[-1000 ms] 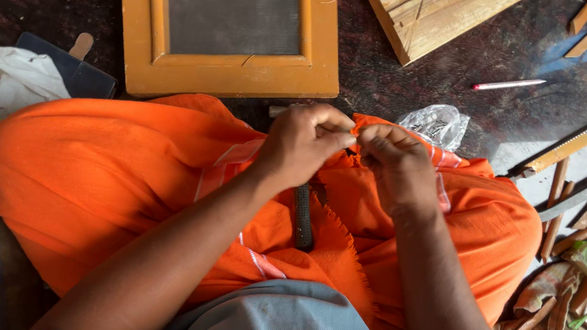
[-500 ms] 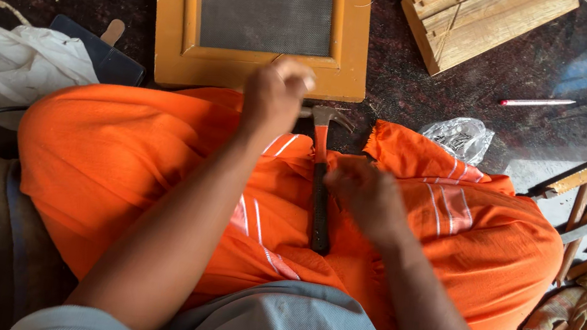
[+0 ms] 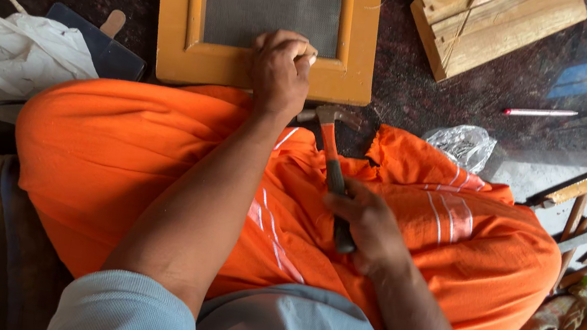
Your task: The person marks a wooden stick with a pencil, cuts it to size using a hand saw, and then hammers it into the frame of a window screen. They repeat this process for another piece of wood, securing it into the frame.
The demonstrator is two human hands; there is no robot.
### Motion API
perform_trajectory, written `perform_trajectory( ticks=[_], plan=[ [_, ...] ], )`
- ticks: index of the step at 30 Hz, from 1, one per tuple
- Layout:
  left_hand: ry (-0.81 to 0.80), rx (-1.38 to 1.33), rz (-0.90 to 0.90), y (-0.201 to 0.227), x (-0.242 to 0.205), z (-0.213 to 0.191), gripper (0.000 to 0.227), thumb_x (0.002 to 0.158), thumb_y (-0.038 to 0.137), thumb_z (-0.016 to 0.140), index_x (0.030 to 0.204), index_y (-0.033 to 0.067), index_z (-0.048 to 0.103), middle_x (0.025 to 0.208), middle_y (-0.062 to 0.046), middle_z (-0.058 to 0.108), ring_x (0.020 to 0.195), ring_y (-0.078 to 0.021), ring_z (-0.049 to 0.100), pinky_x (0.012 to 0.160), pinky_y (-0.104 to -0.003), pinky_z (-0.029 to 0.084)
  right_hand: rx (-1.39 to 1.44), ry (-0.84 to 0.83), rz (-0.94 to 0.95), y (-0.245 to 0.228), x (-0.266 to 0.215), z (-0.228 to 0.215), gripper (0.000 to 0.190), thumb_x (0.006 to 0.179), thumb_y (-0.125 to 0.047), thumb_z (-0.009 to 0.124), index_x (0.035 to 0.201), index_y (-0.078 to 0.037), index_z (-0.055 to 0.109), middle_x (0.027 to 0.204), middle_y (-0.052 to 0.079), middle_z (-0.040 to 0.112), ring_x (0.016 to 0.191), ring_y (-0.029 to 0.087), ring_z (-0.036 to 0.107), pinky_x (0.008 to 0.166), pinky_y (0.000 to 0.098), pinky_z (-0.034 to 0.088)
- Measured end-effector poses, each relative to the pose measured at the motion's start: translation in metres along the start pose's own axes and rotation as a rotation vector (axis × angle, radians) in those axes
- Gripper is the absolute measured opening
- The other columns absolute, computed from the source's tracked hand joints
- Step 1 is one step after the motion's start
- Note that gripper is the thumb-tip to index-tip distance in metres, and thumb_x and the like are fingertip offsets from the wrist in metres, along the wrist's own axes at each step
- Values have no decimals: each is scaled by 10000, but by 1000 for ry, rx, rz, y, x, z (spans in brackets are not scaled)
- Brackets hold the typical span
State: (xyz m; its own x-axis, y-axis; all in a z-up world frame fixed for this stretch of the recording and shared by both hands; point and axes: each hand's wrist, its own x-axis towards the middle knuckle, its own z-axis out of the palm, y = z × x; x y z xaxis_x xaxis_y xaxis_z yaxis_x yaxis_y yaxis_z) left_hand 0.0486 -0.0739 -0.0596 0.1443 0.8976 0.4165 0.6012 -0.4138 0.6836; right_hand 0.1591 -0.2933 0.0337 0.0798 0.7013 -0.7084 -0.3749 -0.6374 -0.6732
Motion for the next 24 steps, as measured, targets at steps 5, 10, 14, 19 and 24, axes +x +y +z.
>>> perform_trajectory(
  ticks=[5,10,14,19,24],
  plan=[
    [-18,50,-52,-4,-1,6,69,848,134,804,857,176,750,1046,90,672,1141,-211,551,1029,-447,400,20,53,92,0,-8,9,166,883,-130,685,1019,-68,613,622,-8,509,401,86,428,347,266,364],
    [-39,82,-54,2,1,3,70,844,140,802,862,189,755,1060,100,655,1154,-202,532,1040,-468,367,40,33,67,0,-4,9,176,914,-112,668,1058,-34,603,682,-3,548,466,70,480,392,247,407],
    [-54,130,-64,4,-1,-1,62,843,166,810,860,198,760,1073,102,636,1168,-213,528,1030,-477,360,64,72,38,8,-3,7,222,922,-91,639,1115,15,605,723,24,589,497,102,523,425,278,457],
    [-57,160,-110,3,0,3,89,825,175,822,870,241,782,1204,57,598,1227,-233,509,1074,-508,341,-605,272,-397,14,-9,9,384,977,-90,634,1347,8,609,826,114,645,660,154,579,578,340,503],
    [12,147,-197,9,-6,7,102,827,199,822,873,277,777,1323,19,542,1316,-277,469,1140,-520,334,-893,400,-780,-3,-7,17,591,960,-74,594,1515,3,408,998,235,722,809,320,758,664,393,577]
  ],
)
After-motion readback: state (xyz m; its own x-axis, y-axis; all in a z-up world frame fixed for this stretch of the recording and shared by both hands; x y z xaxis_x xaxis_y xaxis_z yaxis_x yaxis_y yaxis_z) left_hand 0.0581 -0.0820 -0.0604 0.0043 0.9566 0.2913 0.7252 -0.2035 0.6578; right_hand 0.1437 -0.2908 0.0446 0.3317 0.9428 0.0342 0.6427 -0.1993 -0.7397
